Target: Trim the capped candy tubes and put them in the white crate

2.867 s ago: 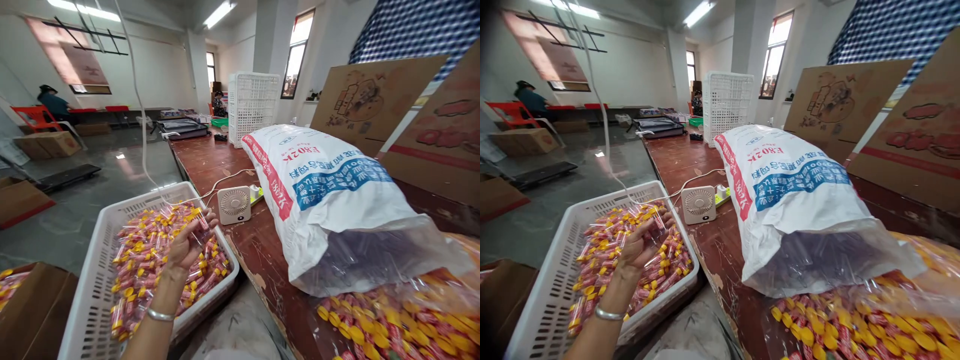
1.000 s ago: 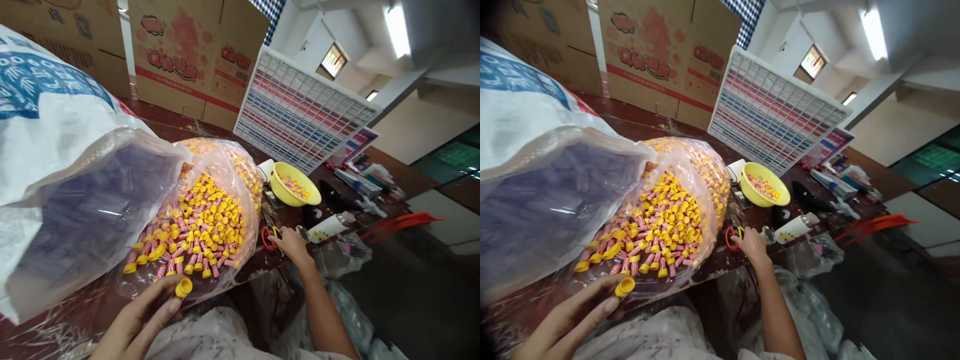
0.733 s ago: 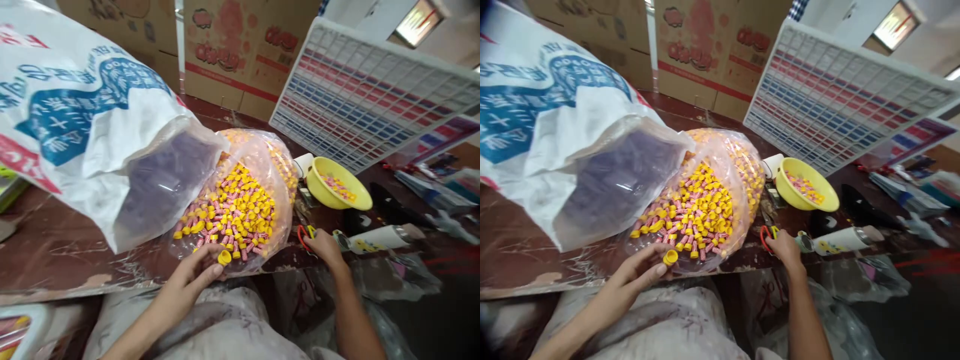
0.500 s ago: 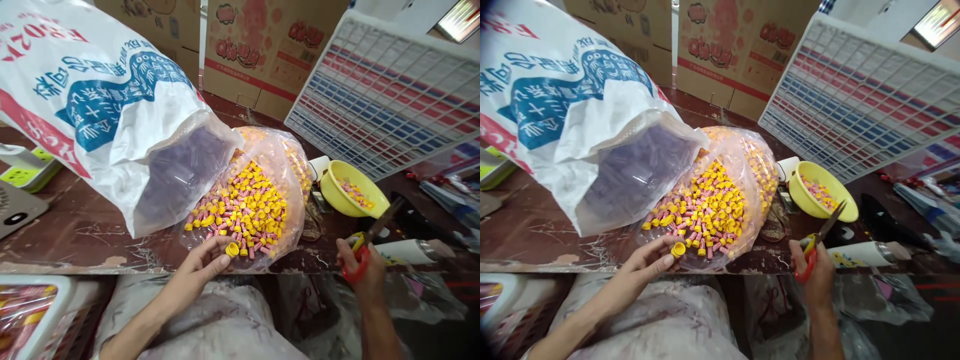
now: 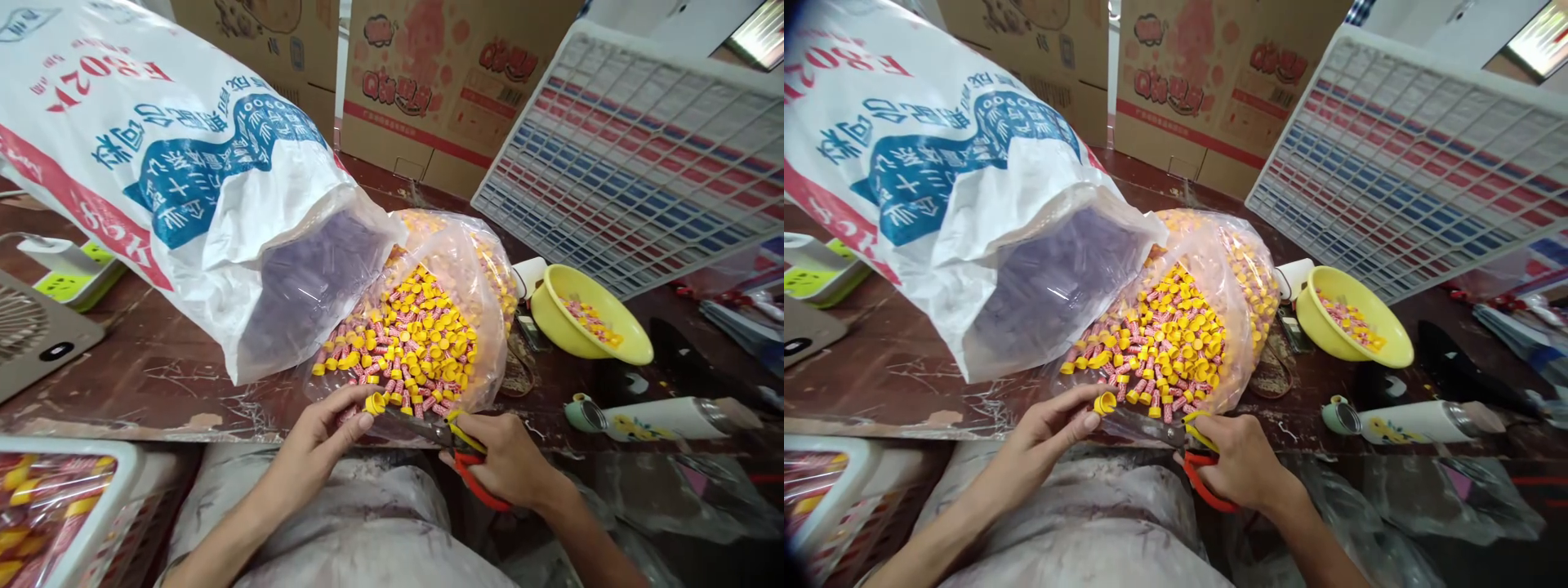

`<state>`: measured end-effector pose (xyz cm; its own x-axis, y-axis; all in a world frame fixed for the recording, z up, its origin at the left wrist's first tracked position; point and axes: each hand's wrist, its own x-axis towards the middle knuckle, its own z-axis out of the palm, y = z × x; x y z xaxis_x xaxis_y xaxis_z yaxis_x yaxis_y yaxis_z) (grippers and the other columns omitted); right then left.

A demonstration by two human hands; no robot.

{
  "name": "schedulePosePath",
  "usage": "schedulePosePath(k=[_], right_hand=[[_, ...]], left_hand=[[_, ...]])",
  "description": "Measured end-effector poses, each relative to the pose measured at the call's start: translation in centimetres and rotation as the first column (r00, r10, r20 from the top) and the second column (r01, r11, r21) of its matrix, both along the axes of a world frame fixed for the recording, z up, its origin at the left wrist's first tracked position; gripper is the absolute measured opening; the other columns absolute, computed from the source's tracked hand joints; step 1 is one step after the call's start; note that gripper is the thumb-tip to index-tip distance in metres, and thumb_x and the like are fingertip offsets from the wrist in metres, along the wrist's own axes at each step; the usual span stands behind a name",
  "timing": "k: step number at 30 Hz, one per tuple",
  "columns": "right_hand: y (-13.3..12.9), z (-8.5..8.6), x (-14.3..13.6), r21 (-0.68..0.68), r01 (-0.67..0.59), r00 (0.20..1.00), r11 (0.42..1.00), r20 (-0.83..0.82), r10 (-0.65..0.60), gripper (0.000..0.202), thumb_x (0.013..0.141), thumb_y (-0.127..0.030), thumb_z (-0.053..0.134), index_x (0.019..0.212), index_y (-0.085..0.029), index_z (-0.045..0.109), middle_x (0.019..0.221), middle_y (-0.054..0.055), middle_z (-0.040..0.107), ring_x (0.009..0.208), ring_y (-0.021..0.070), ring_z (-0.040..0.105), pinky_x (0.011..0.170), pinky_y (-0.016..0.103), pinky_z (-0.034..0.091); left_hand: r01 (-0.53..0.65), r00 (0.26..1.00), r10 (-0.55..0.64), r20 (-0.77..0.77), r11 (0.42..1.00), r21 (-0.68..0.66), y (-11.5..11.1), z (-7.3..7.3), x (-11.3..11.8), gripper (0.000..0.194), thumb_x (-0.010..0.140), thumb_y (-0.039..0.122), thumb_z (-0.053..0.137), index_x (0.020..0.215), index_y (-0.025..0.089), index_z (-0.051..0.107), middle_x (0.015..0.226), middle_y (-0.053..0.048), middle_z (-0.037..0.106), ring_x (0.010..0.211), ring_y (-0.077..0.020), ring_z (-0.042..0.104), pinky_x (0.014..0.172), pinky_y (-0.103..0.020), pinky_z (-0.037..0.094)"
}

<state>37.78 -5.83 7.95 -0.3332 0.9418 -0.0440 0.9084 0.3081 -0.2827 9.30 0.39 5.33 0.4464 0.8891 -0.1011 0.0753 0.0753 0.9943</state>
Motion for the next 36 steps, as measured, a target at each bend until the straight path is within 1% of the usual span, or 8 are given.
schedulePosePath(k=[8,11,14,18,25,29,32,36], right_hand=[[0.1,-0.4,0.0,-0.003,-0.027,0.999,1.0,-0.039,0.027,0.033,0.088,-0.04,0.064,0.065,-0.021,0.052,0.056,-0.004,0.055,0.049,0.0106,0.044,0.052,0.024,0.026],[-0.1,-1.0,-0.1,-0.025,-0.024,0.996,0.999,-0.089,0.022,0.034,0.089,-0.041,0.065,0.065,-0.02,0.052,0.057,-0.004,0.054,0.05,0.0102,0.043,0.052,0.024,0.026],[-0.5,-1.8,-0.7,-0.033,0.037,0.986,0.999,-0.159,-0.042,0.038,0.089,-0.043,0.066,0.063,-0.02,0.05,0.056,-0.005,0.052,0.05,0.0099,0.042,0.052,0.024,0.026],[-1.0,-2.7,-1.8,-0.02,0.129,0.963,0.991,-0.235,-0.13,0.045,0.086,-0.047,0.069,0.059,-0.019,0.047,0.054,-0.006,0.048,0.05,0.009,0.036,0.05,0.024,0.024],[-1.3,-3.9,-3.7,-0.089,0.19,0.914,0.978,-0.347,-0.209,0.05,0.085,-0.053,0.066,0.057,-0.018,0.043,0.053,-0.007,0.038,0.052,0.0086,0.031,0.048,0.023,0.022],[-1.9,-4.4,-4.8,-0.124,0.186,0.904,0.975,-0.368,-0.219,0.047,0.086,-0.049,0.065,0.058,-0.018,0.043,0.054,-0.007,0.037,0.051,0.008,0.031,0.048,0.022,0.022],[-2.5,-4.8,-5.8,-0.116,0.187,0.891,0.976,-0.397,-0.218,0.046,0.085,-0.047,0.065,0.058,-0.019,0.042,0.054,-0.006,0.037,0.05,0.0078,0.032,0.048,0.022,0.023],[-3.3,-6.1,-7.0,-0.166,0.239,0.821,0.957,-0.492,-0.291,0.053,0.079,-0.054,0.07,0.056,-0.02,0.037,0.052,-0.007,0.034,0.048,0.0078,0.031,0.047,0.022,0.023]], left_hand=[[-0.008,0.998,0.013,-0.067,0.997,0.077,0.1,-0.2,-0.3,0.042,0.09,0.047,0.061,0.123,0.023,0.071,0.117,-0.008,0.074,0.112,-0.0282,0.064,0.106,-0.042,0.045],[-0.005,0.997,0.011,-0.078,0.997,0.079,0.0,0.0,-0.3,0.042,0.091,0.047,0.059,0.123,0.023,0.071,0.123,-0.008,0.071,0.115,-0.0279,0.062,0.106,-0.041,0.044],[-0.056,0.996,0.061,-0.061,0.995,0.081,-0.1,0.4,0.0,0.04,0.092,0.046,0.056,0.12,0.021,0.071,0.123,-0.008,0.071,0.111,-0.0262,0.064,0.101,-0.038,0.047],[-0.14,0.987,0.147,-0.065,0.985,0.104,-0.4,0.5,0.2,0.041,0.093,0.046,0.055,0.12,0.02,0.07,0.118,-0.008,0.071,0.113,-0.0263,0.063,0.097,-0.035,0.049],[-0.195,0.974,0.21,-0.084,0.967,0.165,-0.9,0.2,-0.4,0.036,0.095,0.043,0.053,0.12,0.021,0.069,0.116,-0.006,0.07,0.113,-0.0229,0.062,0.094,-0.029,0.048],[-0.213,0.965,0.239,-0.108,0.955,0.204,-1.2,0.1,-0.7,0.033,0.091,0.042,0.061,0.117,0.022,0.07,0.106,-0.004,0.071,0.101,-0.0204,0.065,0.088,-0.027,0.049],[-0.247,0.957,0.273,-0.1,0.944,0.221,-1.4,0.0,-0.6,0.03,0.084,0.042,0.072,0.106,0.022,0.073,0.095,-0.002,0.071,0.088,-0.0183,0.065,0.08,-0.024,0.049],[-0.304,0.941,0.328,-0.084,0.928,0.216,-1.6,0.0,-0.3,0.027,0.08,0.043,0.076,0.096,0.022,0.075,0.086,-0.001,0.071,0.08,-0.0168,0.063,0.071,-0.022,0.048]])
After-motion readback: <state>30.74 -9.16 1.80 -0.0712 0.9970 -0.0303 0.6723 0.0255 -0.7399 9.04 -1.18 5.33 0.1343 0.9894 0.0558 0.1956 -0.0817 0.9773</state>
